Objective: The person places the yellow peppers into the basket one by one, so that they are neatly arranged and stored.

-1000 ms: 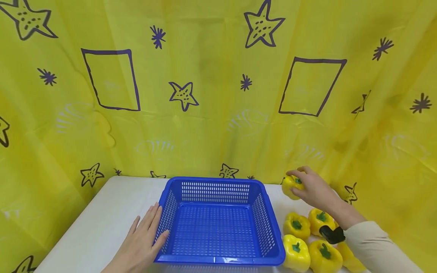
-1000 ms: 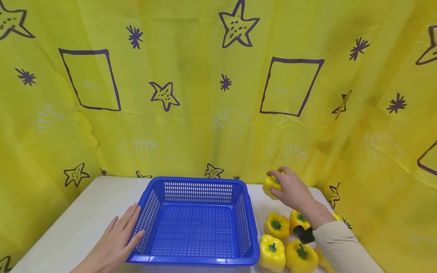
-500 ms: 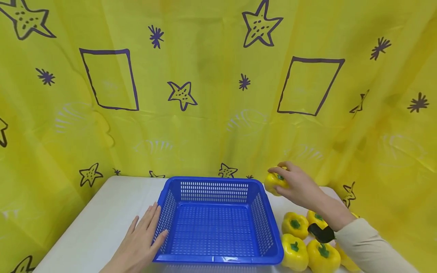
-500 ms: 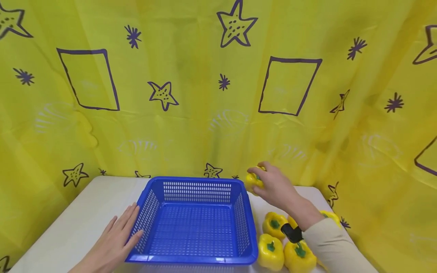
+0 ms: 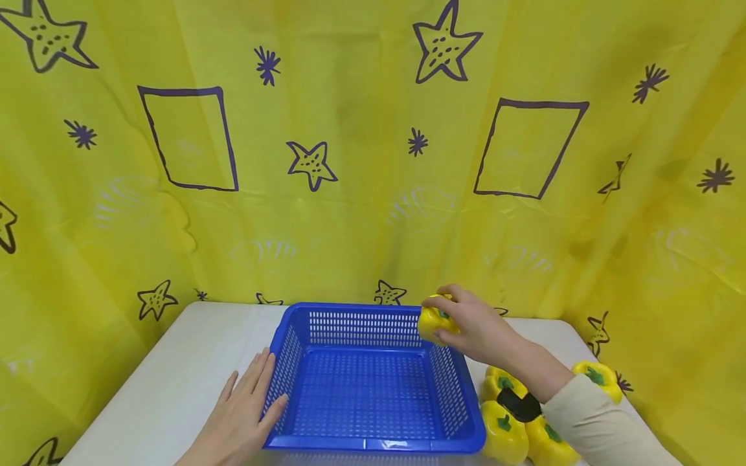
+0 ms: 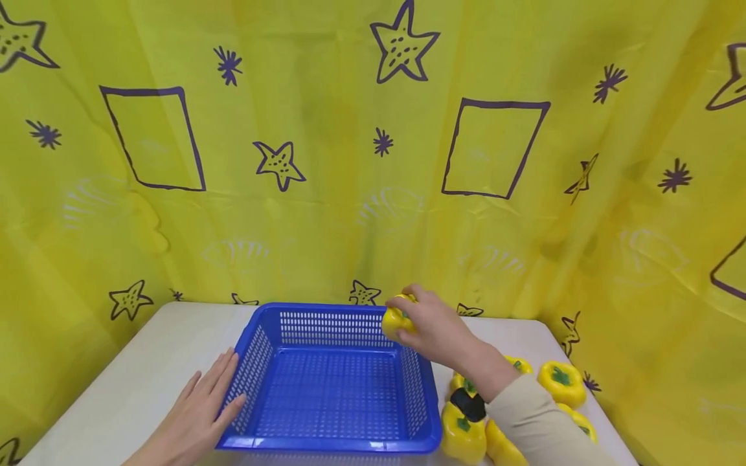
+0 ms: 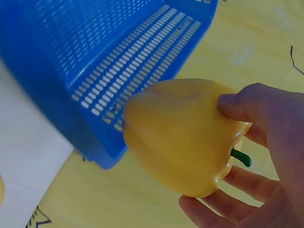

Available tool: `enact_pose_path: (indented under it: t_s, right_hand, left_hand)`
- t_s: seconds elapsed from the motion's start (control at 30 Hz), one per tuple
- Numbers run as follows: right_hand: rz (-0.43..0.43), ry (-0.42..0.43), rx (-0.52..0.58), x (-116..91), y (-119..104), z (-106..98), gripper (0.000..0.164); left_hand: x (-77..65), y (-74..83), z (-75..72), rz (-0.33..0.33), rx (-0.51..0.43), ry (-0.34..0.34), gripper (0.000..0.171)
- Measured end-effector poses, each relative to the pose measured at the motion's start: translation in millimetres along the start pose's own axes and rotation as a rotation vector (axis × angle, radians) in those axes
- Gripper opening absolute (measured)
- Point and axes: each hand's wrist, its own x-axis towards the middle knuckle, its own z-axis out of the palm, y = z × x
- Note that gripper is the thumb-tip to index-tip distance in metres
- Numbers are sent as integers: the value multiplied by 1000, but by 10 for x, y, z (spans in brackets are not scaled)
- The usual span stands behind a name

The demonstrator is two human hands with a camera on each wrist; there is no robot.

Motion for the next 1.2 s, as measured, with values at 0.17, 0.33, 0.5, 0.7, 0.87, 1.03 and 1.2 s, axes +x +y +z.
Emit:
enact_pose_path:
  t_s: [0.17,0.33,0.5,0.7,0.87,1.03,1.2]
  right_hand:
    - [-18,-14,19,54,-97,87,43]
    - [-12,-33,47,94,-208,160,41]
    - [-60,-22,58,137,-319,245,40]
    - [-106,-41,76,171,-447,361,40]
    - [-114,-84,101,191,-561,443,39]
    - [-95,-116,131,208,-669,517,39]
    - [-121,-121,133,251,-762,601,39]
  left_hand:
    - [-20,-4,15,-8,-3,10,76]
    - [-36,21,22,-7,2,23,76]
    - [-37,28,12,-30,-10,-6,77]
    - [-29,15,16,-30,-31,-18,76]
    - [-27,6,8,-16,-27,-26,75]
    - [-13,-28,-45,31,4,-24,76]
    - [11,-65,-88,34,-9,-12,75]
